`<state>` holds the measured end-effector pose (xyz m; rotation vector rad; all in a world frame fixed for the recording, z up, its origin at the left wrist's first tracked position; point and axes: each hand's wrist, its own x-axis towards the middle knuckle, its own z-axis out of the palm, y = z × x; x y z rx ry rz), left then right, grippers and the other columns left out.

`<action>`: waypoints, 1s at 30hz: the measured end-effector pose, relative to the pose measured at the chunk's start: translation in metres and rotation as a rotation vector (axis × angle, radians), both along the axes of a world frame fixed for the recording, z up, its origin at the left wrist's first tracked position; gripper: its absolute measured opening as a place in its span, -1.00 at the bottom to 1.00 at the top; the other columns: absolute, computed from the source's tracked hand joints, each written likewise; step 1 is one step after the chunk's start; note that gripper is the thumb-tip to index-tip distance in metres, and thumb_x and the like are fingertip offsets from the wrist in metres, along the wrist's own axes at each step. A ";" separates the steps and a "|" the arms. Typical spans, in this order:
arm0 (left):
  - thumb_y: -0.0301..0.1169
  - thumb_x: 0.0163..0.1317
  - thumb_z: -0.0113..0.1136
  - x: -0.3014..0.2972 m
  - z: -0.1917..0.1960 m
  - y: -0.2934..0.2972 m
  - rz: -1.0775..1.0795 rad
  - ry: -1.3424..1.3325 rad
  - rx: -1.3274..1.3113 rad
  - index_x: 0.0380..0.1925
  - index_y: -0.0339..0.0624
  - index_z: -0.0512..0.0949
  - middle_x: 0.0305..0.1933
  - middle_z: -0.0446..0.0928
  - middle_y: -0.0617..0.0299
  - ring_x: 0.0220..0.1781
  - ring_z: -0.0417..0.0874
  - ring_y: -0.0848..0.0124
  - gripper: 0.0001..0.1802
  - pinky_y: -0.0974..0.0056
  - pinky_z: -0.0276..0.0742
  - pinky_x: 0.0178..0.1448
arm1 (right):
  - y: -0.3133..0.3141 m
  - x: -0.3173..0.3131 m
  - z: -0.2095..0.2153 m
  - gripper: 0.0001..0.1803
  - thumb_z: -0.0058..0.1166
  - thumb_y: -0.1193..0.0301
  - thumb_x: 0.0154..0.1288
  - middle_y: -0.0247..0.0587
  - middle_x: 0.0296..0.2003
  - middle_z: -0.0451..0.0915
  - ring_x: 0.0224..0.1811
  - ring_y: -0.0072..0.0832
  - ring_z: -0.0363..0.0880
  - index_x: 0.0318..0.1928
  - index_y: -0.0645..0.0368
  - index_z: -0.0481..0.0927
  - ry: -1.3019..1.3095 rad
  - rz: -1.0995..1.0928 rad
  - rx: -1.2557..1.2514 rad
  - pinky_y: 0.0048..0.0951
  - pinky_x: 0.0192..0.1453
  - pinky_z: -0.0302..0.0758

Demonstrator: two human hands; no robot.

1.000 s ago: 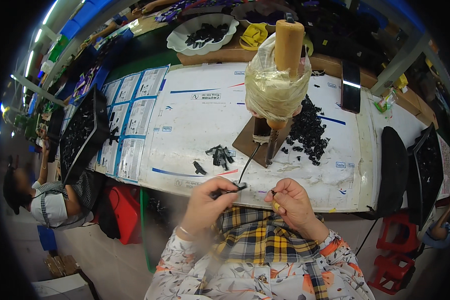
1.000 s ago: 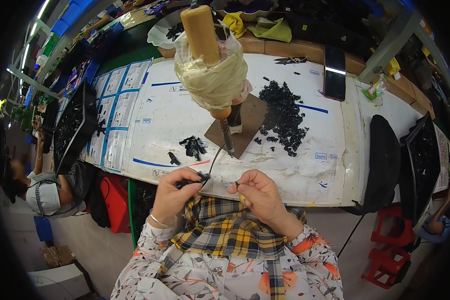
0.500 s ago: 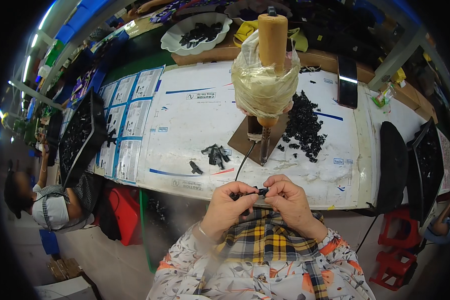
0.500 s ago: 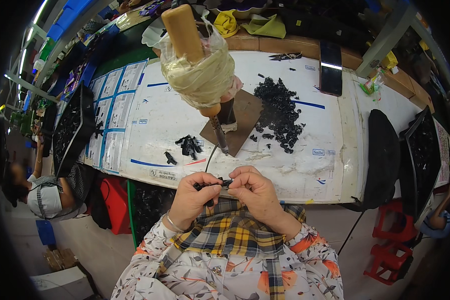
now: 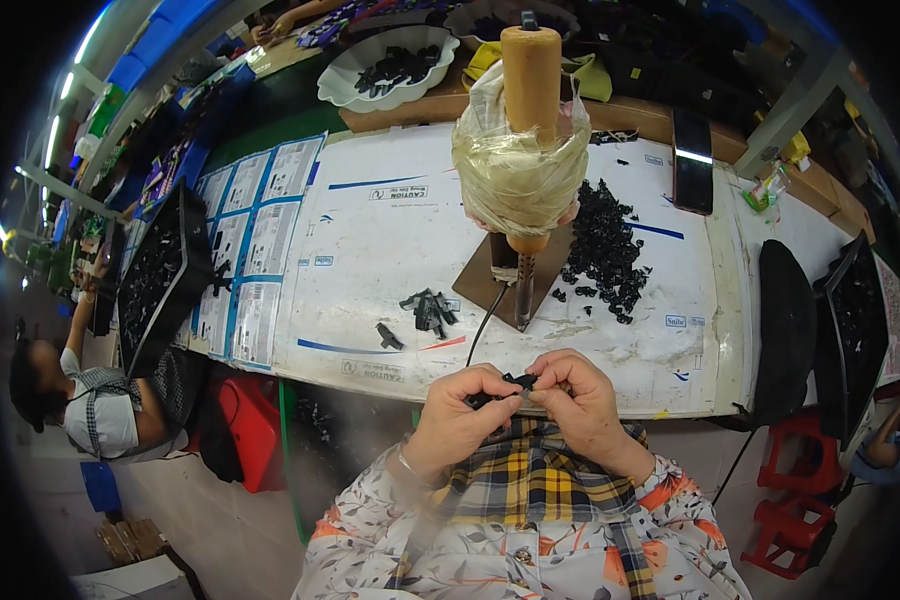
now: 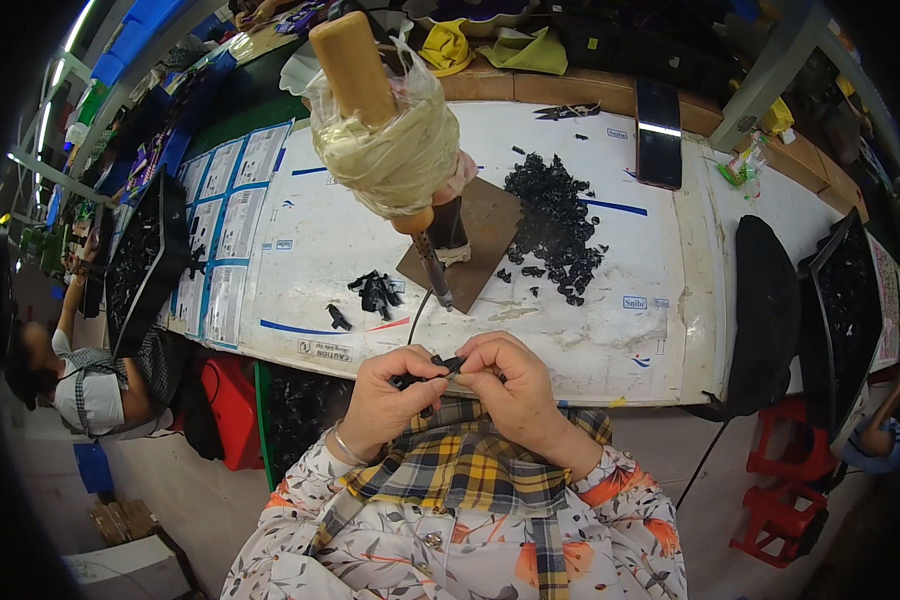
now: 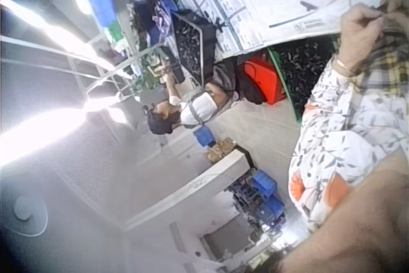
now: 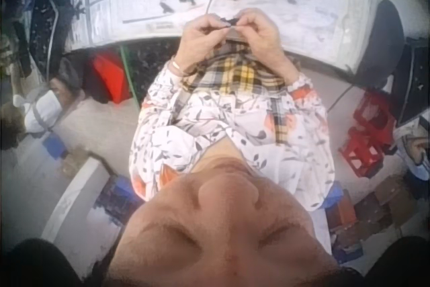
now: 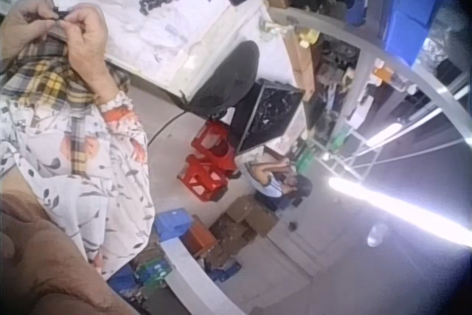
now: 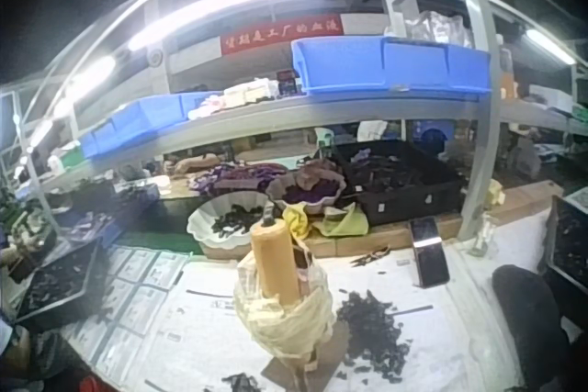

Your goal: Manually assembling small black plastic components at a factory workbench.

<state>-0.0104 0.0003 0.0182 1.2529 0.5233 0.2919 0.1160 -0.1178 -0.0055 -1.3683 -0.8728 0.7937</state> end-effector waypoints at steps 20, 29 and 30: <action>-0.67 -0.17 0.21 0.032 -0.004 0.027 0.088 -0.248 1.267 -0.48 -0.27 0.47 -0.57 0.40 0.15 -0.56 0.46 0.27 -0.80 0.31 0.36 -0.51 | 0.028 0.005 -0.001 -0.93 -0.09 0.61 0.20 -0.34 -0.44 0.48 -0.64 -0.77 0.20 -0.34 0.17 0.40 0.920 -0.090 0.039 -0.76 -0.60 0.15; -0.69 -0.19 0.23 0.035 -0.001 0.029 0.084 -0.265 1.285 -0.48 -0.28 0.47 -0.55 0.41 0.15 -0.55 0.46 0.28 -0.78 0.31 0.36 -0.51 | 0.030 0.008 0.002 -0.91 -0.11 0.62 0.20 -0.33 -0.37 0.47 -0.60 -0.77 0.21 -0.35 0.15 0.38 0.925 -0.090 0.073 -0.75 -0.58 0.17; -0.69 -0.19 0.23 0.035 0.000 0.029 0.085 -0.266 1.287 -0.48 -0.28 0.47 -0.55 0.41 0.15 -0.55 0.46 0.28 -0.78 0.31 0.36 -0.51 | 0.030 0.008 0.003 -0.91 -0.11 0.62 0.20 -0.34 -0.37 0.47 -0.60 -0.77 0.21 -0.35 0.15 0.38 0.928 -0.088 0.070 -0.75 -0.58 0.17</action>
